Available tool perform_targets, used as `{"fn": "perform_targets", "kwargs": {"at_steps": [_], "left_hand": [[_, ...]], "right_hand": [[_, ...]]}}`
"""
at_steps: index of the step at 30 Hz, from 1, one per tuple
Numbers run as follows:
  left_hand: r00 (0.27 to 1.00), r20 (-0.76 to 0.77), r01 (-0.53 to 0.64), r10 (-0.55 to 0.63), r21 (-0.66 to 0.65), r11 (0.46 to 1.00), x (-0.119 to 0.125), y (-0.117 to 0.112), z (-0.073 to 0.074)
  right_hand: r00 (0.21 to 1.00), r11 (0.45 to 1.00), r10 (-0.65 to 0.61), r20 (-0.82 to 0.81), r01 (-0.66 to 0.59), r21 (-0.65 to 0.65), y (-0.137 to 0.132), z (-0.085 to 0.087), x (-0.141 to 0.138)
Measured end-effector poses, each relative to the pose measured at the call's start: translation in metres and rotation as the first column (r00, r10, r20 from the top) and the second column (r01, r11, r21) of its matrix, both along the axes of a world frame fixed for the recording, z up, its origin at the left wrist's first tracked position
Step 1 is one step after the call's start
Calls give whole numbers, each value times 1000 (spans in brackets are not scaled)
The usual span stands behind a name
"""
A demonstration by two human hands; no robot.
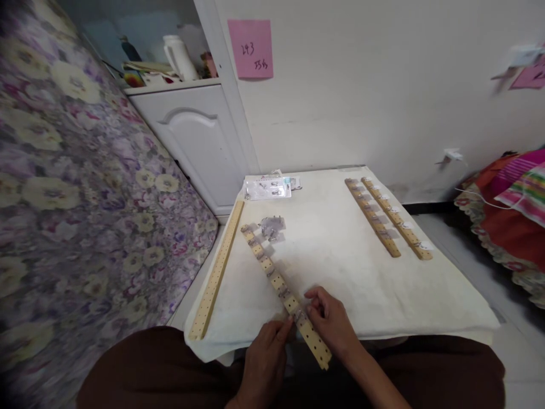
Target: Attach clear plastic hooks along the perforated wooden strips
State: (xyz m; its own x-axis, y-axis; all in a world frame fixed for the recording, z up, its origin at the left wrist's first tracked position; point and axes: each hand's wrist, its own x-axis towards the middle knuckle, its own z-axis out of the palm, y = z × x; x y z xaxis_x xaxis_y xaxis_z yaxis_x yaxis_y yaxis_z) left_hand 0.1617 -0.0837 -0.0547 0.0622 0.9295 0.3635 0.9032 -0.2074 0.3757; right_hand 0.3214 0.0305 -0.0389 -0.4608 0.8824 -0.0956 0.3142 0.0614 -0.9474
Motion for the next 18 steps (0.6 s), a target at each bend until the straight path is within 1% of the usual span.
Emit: {"fn": "perform_targets", "kwargs": {"at_steps": [12,14,18], "left_hand": [[1000,-13,-11,11,-22,1000,1,0,1],[999,-25,-20,19,-11,1000,1,0,0],[1000,-26,1,-1,27,1000,0,0,-1]], "right_hand": [[1000,1000,3,16,-3,2,1,5,0],[1000,1000,-1,16,1,-1,1,5,0],[1000,1000,-2,24,2,14,0,6,0]]}}
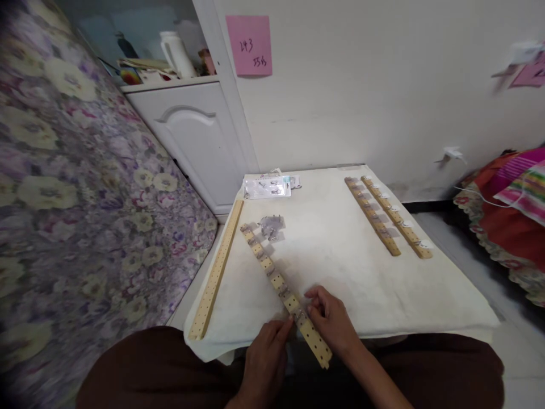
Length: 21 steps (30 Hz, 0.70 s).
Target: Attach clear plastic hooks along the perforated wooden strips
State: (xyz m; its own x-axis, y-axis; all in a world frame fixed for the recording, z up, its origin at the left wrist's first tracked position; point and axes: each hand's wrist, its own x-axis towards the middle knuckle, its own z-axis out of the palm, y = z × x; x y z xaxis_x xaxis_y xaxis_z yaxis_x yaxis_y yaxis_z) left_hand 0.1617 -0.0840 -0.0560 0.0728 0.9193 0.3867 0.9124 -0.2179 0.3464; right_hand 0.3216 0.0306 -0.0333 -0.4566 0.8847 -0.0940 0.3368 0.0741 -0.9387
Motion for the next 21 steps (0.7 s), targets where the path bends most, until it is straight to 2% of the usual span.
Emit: {"fn": "perform_targets", "kwargs": {"at_steps": [13,21], "left_hand": [[1000,-11,0,0,-6,1000,0,0,-2],[1000,4,10,-10,-19,1000,0,1,2]], "right_hand": [[1000,1000,-2,18,2,-2,1,2,-1],[1000,999,-24,-9,23,-33,1,0,-2]]}}
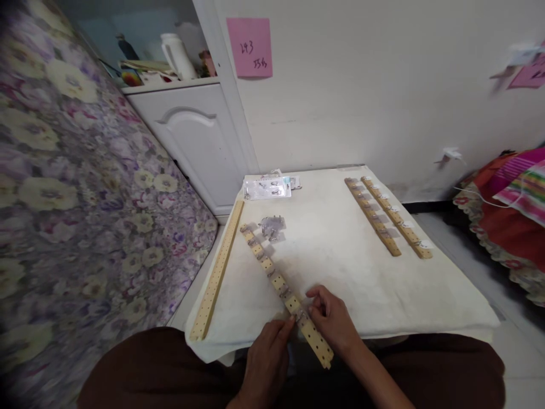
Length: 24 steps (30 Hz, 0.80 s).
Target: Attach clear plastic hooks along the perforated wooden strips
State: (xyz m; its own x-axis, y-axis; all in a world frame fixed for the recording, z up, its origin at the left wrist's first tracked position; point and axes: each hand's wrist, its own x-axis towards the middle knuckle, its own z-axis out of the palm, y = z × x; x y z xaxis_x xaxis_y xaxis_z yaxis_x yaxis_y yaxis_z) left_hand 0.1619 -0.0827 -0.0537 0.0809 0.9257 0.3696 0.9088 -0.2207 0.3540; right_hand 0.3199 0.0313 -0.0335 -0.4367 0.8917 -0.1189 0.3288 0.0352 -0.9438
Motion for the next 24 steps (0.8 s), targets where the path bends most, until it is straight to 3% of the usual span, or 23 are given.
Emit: {"fn": "perform_targets", "kwargs": {"at_steps": [12,18,24], "left_hand": [[998,61,11,-7,-54,999,-2,-2,0],[991,132,23,-16,-47,999,-4,-4,-3],[963,262,67,-66,3,998,-8,-8,-4]], "right_hand": [[1000,994,5,21,-7,107,-5,1,4],[1000,998,-26,-11,26,64,-8,-8,20],[995,992,7,95,-19,121,-28,0,40]]}}
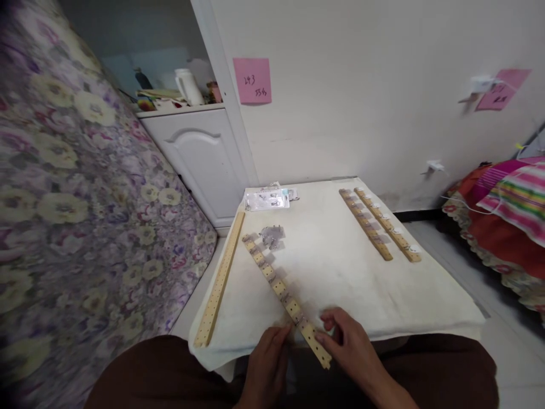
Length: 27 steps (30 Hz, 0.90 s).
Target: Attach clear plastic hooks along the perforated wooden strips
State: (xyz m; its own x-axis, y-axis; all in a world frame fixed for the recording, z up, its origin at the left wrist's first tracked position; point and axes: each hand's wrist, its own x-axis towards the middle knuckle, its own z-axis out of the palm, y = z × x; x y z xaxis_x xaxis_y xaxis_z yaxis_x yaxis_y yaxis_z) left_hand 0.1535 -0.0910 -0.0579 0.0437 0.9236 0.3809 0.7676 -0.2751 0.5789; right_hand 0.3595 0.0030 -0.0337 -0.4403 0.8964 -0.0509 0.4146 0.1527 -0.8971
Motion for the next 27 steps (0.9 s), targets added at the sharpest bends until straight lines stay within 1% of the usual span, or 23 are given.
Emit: {"fn": "perform_targets", "kwargs": {"at_steps": [3,5,10,13,16,19,22,24,26,27], "left_hand": [[999,46,13,-14,18,1000,-1,-2,1],[999,51,10,-11,23,1000,-1,-2,1],[998,46,28,-31,67,997,-2,-1,0],[999,33,28,-31,76,997,-3,0,-1],[999,12,34,-35,84,996,-5,0,0],[999,15,45,-47,117,992,-5,2,-2],[1000,-11,24,-22,162,987,-7,5,-10],[999,-50,-3,12,173,985,-8,7,-18],[995,-96,-24,42,181,983,-9,8,-28],[992,-116,-22,46,199,980,-9,9,-32]], "right_hand": [[998,995,11,69,-18,97,-14,3,3],[995,992,3,98,-15,129,-20,2,2],[988,991,0,153,-20,131,-25,-5,-9],[989,993,9,146,-26,112,-26,-8,-10],[993,996,25,112,-35,88,-22,-7,-5],[996,997,22,91,-29,73,-3,-1,2],[998,992,-4,69,-5,130,34,7,-4],[999,982,7,41,-15,189,64,11,-21],[999,968,15,31,-23,250,95,13,-47],[998,960,30,53,-44,277,110,13,-63]]}}
